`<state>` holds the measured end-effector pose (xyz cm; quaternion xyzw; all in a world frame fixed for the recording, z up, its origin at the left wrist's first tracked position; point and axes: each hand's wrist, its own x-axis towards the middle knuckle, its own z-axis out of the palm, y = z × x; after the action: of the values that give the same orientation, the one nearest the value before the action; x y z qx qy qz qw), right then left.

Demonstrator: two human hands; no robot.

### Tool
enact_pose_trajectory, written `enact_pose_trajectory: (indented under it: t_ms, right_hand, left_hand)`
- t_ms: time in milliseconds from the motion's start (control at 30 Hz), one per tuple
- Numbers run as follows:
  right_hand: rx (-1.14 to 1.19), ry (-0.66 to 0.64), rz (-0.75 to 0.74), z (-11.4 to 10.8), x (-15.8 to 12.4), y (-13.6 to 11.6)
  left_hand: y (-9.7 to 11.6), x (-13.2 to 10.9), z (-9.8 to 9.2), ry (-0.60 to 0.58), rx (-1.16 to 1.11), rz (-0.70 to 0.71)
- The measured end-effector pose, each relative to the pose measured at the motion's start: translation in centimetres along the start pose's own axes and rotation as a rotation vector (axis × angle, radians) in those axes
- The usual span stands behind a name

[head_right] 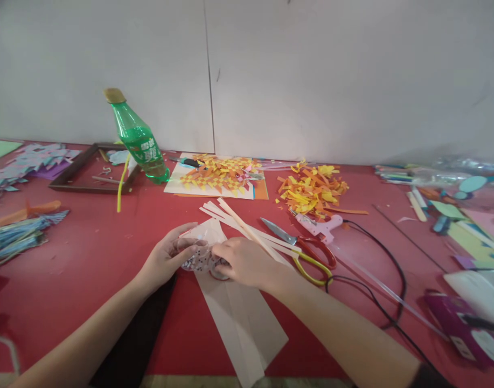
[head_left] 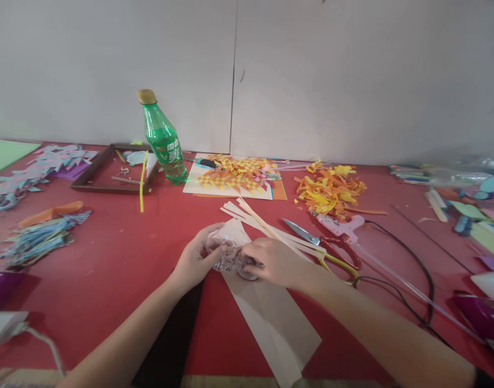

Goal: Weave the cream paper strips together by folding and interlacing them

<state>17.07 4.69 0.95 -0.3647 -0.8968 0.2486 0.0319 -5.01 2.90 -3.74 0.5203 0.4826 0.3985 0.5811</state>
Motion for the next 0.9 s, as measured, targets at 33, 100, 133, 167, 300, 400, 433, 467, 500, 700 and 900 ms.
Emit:
enact_pose_trajectory:
  t_ms: [33, 100, 133, 167, 300, 400, 433, 467, 500, 700, 900]
  right_hand:
    - [0.003, 0.002, 0.000, 0.00, -0.08, 0.05]
    - [0.012, 0.008, -0.003, 0.09, -0.20, 0.18]
    - [0.015, 0.010, -0.007, 0.19, -0.23, 0.25]
    - [0.012, 0.011, -0.008, 0.30, -0.24, 0.31]
    - [-0.047, 0.005, 0.006, 0.58, -0.18, 0.35]
    - [-0.071, 0.003, 0.012, 0.34, -0.23, 0.18]
    - [-0.072, 0.002, 0.014, 0.21, -0.27, 0.11]
    - [-0.070, 0.000, 0.018, 0.09, -0.33, 0.06]
    - [-0.062, -0.004, 0.021, 0.01, -0.39, 0.02]
    - [0.032, -0.033, 0.044, 0.54, -0.52, 0.18]
    - [0.018, -0.015, 0.088, 0.32, -0.58, -0.03]
  left_hand:
    - [-0.01, 0.01, 0.01, 0.005, 0.000, -0.001]
    - [0.07, 0.00, 0.08, 0.003, -0.011, -0.005]
    - [0.15, -0.02, 0.13, -0.003, -0.022, -0.006]
    - [0.25, -0.05, 0.18, -0.012, -0.031, -0.006]
    - [0.62, -0.15, 0.37, -0.031, -0.050, 0.004]
    - [0.65, -0.15, 0.41, -0.024, -0.035, 0.004]
    - [0.62, -0.14, 0.41, -0.015, -0.023, 0.005]
    - [0.58, -0.13, 0.41, -0.006, -0.015, 0.006]
    - [0.55, -0.12, 0.40, -0.001, -0.015, 0.005]
    - [0.78, -0.17, 0.44, -0.008, -0.022, 0.005]
    - [0.82, -0.17, 0.42, -0.006, 0.013, 0.020]
